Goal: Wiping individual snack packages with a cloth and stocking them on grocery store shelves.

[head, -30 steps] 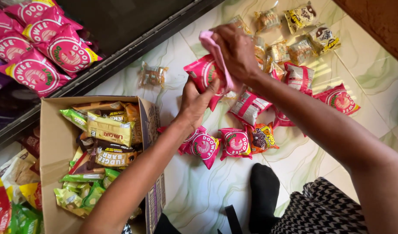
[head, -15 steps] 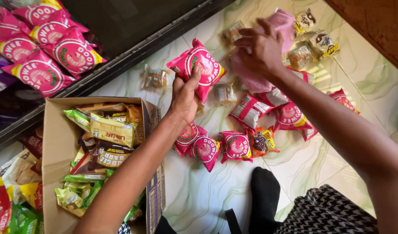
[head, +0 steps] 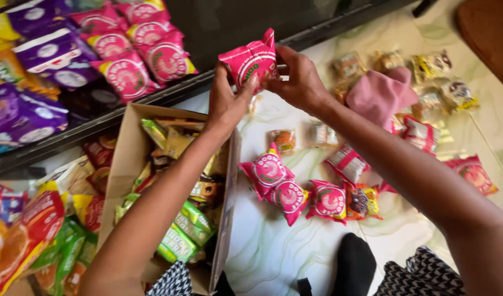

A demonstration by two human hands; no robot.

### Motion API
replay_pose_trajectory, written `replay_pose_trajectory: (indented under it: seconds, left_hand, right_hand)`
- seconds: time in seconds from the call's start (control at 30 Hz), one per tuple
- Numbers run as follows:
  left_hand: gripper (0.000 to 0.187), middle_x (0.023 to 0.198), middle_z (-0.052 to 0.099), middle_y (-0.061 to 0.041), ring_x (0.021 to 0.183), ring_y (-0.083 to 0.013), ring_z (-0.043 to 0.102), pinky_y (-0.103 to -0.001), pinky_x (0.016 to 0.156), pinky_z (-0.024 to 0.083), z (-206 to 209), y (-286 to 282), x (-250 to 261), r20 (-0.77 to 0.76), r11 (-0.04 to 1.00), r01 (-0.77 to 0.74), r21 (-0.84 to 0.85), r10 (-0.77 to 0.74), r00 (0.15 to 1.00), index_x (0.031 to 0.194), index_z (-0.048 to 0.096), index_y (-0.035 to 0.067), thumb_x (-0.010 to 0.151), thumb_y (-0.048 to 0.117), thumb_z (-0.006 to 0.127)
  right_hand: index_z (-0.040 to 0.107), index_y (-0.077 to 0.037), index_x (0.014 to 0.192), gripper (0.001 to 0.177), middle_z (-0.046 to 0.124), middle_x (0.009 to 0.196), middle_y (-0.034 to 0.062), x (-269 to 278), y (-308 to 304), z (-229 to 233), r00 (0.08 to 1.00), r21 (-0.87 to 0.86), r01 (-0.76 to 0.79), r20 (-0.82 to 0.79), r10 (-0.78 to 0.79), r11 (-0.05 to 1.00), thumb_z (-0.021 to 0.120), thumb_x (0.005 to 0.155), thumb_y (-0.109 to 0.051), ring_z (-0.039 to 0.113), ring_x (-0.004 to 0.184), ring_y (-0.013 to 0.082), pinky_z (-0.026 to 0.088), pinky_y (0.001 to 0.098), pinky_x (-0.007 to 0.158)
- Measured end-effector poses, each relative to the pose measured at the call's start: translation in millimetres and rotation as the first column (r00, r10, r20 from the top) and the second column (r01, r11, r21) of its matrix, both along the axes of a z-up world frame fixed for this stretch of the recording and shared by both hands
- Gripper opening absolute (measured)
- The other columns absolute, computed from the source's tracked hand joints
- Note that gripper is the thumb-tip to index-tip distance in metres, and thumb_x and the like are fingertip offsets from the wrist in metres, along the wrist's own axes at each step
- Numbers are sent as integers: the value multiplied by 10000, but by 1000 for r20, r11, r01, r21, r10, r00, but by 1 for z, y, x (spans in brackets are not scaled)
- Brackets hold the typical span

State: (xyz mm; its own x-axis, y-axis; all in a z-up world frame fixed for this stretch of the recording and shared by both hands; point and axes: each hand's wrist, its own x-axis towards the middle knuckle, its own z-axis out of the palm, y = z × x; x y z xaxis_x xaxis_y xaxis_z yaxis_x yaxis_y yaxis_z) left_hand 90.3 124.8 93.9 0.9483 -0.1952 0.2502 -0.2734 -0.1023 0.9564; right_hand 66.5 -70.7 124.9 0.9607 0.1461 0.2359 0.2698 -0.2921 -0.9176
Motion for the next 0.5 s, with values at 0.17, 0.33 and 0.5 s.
replay_pose_trajectory:
  seconds: [0.17,0.33,0.5]
  left_hand:
    - [590,1207,690,-167,1103,-278,700,-394,956,549,30,65,20,234,978,-136,157,97,967,1361,469,-15,937,223,802]
    - [580,1224,678,-207,1153,-378,674,-448,983,533,25,114,34,312,937,-237,255,152,938,1353,489,-4,918,200,813]
    - [689,1364,552,-236,1251,-447,480,-547,1083,355,17,147,47,487,735,-492,466,251,837,1314,543,-26,782,233,896]
  right_hand:
    - [550,10,1324,506,735,1182,112,29,66,5,995,25,-4,103,2,1000,837,912,-59,730,1071,176,625,333,919]
    - [534,-10,1218,475,754,1121,106,51,126,-4,991,54,39,125,-45,998,854,879,-97,744,1046,165,627,340,882]
    - [527,-19,1166,523,755,1039,159,67,162,-16,977,-82,137,173,-121,987,902,822,-143,754,966,250,578,379,799]
